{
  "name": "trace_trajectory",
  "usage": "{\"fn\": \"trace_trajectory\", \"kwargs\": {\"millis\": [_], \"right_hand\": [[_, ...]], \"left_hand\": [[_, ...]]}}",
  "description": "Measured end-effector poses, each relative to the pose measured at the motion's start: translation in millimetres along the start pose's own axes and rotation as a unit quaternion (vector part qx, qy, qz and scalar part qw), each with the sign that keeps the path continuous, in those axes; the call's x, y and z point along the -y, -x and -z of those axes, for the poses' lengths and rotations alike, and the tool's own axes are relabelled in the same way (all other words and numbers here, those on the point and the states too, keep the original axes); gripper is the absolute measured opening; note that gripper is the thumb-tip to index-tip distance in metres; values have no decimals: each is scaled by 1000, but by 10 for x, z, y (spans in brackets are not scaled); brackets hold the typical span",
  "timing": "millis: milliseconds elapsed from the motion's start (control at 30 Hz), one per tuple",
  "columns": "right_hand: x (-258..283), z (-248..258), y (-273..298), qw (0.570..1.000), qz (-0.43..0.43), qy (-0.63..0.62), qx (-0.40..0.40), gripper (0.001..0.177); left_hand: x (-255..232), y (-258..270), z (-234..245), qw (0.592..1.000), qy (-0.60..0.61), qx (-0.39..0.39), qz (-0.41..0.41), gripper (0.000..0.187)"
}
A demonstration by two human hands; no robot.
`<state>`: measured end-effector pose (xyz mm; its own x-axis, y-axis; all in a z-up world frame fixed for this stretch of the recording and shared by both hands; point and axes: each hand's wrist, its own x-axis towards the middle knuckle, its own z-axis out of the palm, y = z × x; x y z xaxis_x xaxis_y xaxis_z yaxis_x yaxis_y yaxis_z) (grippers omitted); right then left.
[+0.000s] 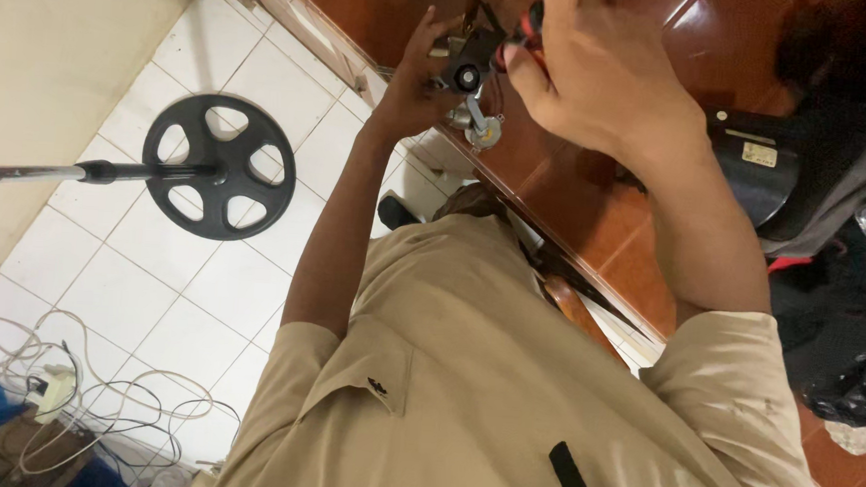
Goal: The person uses a screwdriver to adjust and tighten screws on the motor housing of an electric fan placed on a tiled counter. The person repeatedly repositions the fan and manipulates the motor assembly while working.
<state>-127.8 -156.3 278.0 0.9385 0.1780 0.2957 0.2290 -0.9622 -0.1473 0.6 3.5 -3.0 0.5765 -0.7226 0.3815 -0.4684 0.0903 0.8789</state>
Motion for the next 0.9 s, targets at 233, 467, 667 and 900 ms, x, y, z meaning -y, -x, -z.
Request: {"fn": "trace_trajectory", "kwargs": {"millis": [233,467,667,900], "right_hand": [[114,-85,-53,986,-91,142,13,48],[160,-53,85,994,-82,27,63,41],[44,-189,31,988,-84,127,-27,53],[97,-146,147,998,-53,-7,27,34]], "left_hand": [[-28,28,15,1000,6,16,23,29],[-52,8,18,999,33,6,29,30],[-64,-2,28,999,28,1,29,24],[-61,15,33,1000,20,4,23,32]]}}
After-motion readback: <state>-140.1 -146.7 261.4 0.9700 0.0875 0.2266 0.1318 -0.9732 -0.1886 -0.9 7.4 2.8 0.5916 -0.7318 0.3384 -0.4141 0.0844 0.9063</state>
